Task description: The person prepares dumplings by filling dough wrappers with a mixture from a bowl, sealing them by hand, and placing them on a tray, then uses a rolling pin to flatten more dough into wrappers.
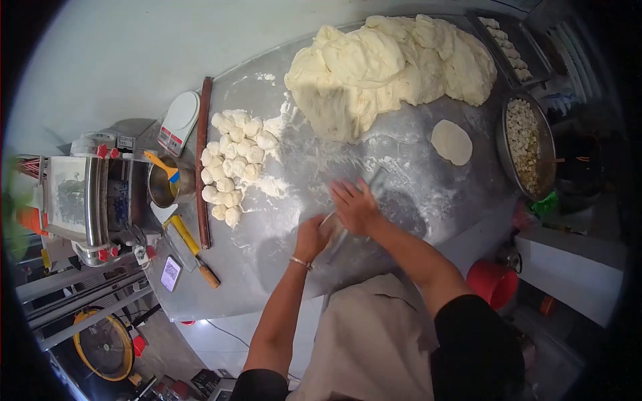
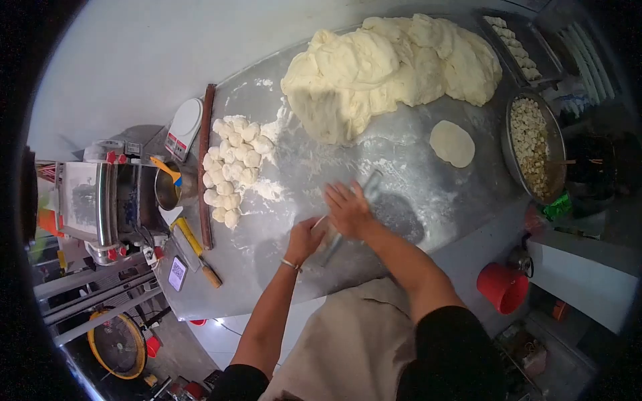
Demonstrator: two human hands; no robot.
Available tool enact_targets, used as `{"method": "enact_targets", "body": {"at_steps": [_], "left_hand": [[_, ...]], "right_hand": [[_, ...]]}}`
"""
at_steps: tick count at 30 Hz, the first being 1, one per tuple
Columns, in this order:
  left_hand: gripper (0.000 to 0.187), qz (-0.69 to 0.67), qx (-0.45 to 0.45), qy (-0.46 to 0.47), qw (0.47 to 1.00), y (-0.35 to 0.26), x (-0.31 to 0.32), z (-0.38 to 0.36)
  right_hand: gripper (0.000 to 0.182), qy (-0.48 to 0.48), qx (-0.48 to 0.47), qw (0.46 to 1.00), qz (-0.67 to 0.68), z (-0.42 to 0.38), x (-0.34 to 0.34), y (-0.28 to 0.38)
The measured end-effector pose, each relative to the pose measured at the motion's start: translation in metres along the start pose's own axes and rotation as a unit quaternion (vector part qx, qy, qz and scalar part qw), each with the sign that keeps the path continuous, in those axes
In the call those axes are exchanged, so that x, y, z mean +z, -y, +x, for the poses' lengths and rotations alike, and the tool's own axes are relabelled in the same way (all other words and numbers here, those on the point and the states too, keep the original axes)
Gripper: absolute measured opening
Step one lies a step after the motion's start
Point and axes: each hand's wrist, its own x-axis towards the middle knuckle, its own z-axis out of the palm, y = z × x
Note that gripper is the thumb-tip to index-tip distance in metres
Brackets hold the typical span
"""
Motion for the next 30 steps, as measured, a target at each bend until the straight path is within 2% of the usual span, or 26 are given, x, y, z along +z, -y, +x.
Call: {"method": "enact_targets", "body": {"at_steps": [1,2,4,6,7,9,10,12,14,15,18,20,23,25,26,28,29,30], "left_hand": [[0.023,0.052,-0.034,-0.012,0.998,-0.014,-0.010,0.008],[0.025,0.081,-0.040,-0.001,0.996,0.005,-0.003,0.021],[0.026,0.077,-0.080,0.018,0.994,-0.001,-0.015,0.036],[0.023,0.098,-0.040,-0.018,0.994,0.017,-0.007,0.034],[0.021,0.108,-0.021,-0.031,0.993,0.024,-0.003,0.027],[0.018,-0.051,-0.073,-0.055,0.995,0.032,-0.007,0.000],[0.017,-0.130,-0.099,-0.065,0.984,0.035,-0.010,-0.008],[0.017,-0.137,-0.118,-0.040,0.983,0.027,-0.004,-0.023],[0.017,-0.139,-0.134,-0.019,0.981,0.019,0.003,-0.027],[0.020,-0.148,-0.036,-0.051,0.987,0.018,0.012,-0.021],[0.023,0.065,-0.078,-0.057,0.993,-0.002,-0.011,0.003],[0.026,0.057,-0.071,-0.089,0.992,0.008,-0.014,0.019],[0.024,0.063,-0.063,-0.100,0.991,0.016,-0.015,0.019],[0.023,0.067,-0.041,-0.108,0.991,0.027,-0.005,0.012],[0.021,-0.060,-0.092,-0.098,0.989,0.034,0.001,0.006],[0.019,-0.309,-0.186,-0.076,0.930,0.046,0.011,-0.013],[0.021,-0.380,-0.247,-0.063,0.889,0.037,0.008,-0.019],[0.022,-0.407,-0.242,-0.080,0.877,0.021,0.007,-0.022]], "right_hand": [[0.056,-0.017,0.020,1.000,-0.004,0.028,0.010,0.007],[0.053,-0.043,0.044,0.998,0.010,0.056,0.007,0.015],[0.052,-0.064,0.036,0.997,0.013,0.081,0.001,0.017],[0.051,-0.078,0.019,0.997,0.020,0.084,0.007,0.020],[0.053,-0.029,0.027,0.999,0.016,0.061,0.008,0.018],[0.057,0.042,0.017,0.999,0.006,-0.017,-0.006,0.010],[0.060,0.043,0.013,0.999,0.014,-0.062,-0.020,0.004],[0.063,0.049,-0.004,0.999,0.024,-0.089,-0.029,0.002],[0.063,0.039,-0.028,0.999,0.020,-0.066,-0.020,-0.003],[0.062,0.034,-0.017,0.999,0.001,-0.035,-0.011,0.001],[0.058,-0.024,0.041,0.999,0.008,0.058,0.005,0.026],[0.056,-0.072,0.031,0.997,0.024,0.094,0.015,0.029],[0.057,-0.077,0.058,0.994,0.046,0.104,0.022,0.029],[0.059,-0.059,0.032,0.996,0.061,0.065,0.025,0.026],[0.060,-0.050,0.018,0.996,0.066,0.037,0.019,0.021],[0.064,0.002,-0.023,0.998,0.050,-0.031,-0.011,0.010],[0.066,0.006,-0.025,0.998,0.053,-0.062,-0.023,0.006],[0.068,0.010,-0.030,0.998,0.056,-0.087,-0.033,0.001]]}}
